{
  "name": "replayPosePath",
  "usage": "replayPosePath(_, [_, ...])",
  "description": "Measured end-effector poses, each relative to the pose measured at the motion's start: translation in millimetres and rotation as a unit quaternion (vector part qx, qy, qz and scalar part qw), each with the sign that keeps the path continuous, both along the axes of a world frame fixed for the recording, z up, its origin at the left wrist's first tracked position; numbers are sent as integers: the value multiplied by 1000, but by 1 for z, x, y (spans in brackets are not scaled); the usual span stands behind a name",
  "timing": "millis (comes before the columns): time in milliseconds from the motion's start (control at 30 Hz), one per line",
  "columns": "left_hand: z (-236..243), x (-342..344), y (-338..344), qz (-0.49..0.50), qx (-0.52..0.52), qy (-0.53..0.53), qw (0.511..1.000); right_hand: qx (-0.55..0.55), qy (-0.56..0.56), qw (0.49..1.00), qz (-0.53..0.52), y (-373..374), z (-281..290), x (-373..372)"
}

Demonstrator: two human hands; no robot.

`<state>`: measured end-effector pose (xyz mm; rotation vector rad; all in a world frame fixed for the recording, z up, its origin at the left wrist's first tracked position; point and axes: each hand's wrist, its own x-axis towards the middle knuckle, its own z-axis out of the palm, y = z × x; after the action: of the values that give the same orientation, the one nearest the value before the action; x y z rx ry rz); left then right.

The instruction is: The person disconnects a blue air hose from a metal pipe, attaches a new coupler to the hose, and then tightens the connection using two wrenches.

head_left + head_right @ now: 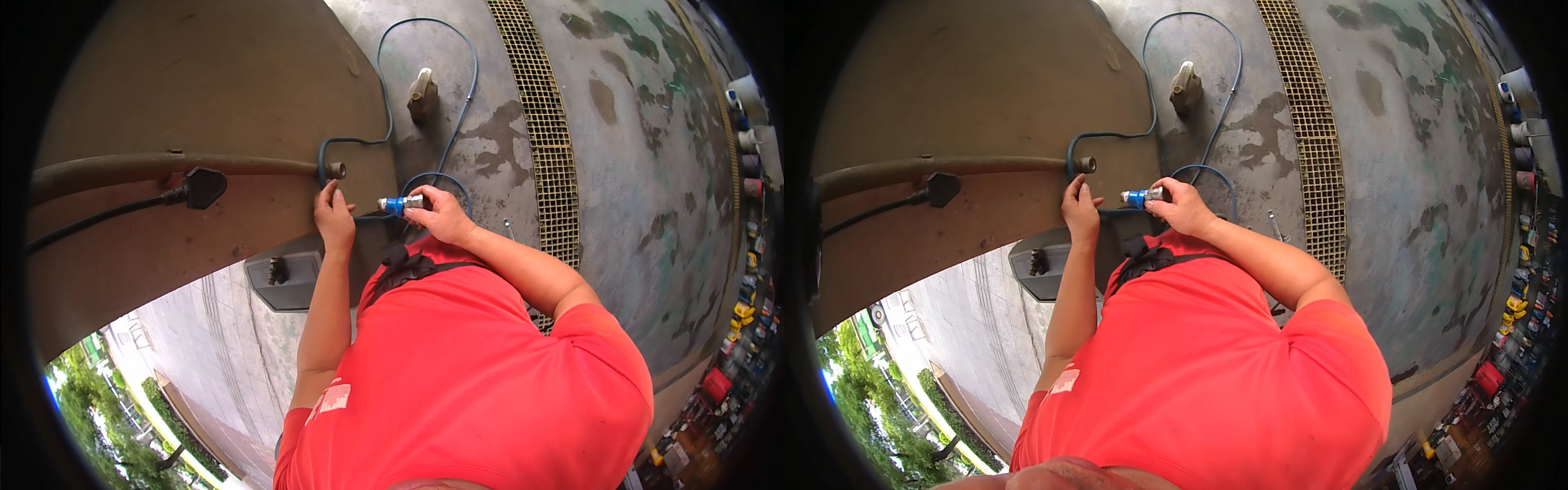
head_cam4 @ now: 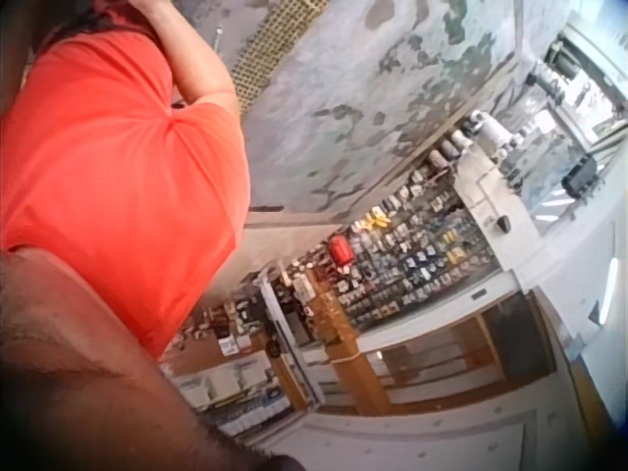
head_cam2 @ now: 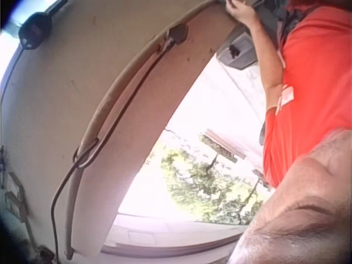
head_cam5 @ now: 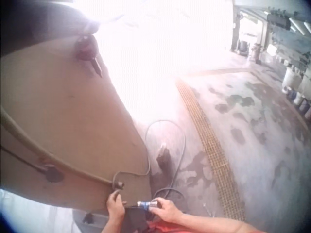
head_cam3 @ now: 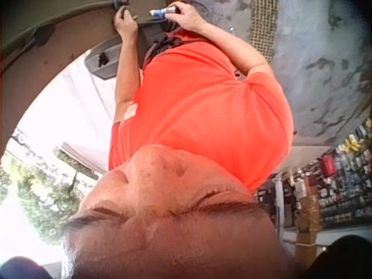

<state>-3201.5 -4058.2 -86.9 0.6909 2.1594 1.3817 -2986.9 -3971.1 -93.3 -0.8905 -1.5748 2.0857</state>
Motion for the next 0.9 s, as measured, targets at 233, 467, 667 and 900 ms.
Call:
replayPosePath(233, [5,-16,15,77,-66,112,988,-27,9,999,-15,10,-4,-5])
replayPosePath(467, [56,-18,34,40,-125,119,984,-55,8,998,-16,19,-11,-3])
replayPosePath(667, [69,-21,37,64,-141,101,983,-83,20,996,2,21,-11,-9])
replayPosePath(900, [60,-20,33,61,-111,97,987,-35,-21,999,-27,25,-10,-18])
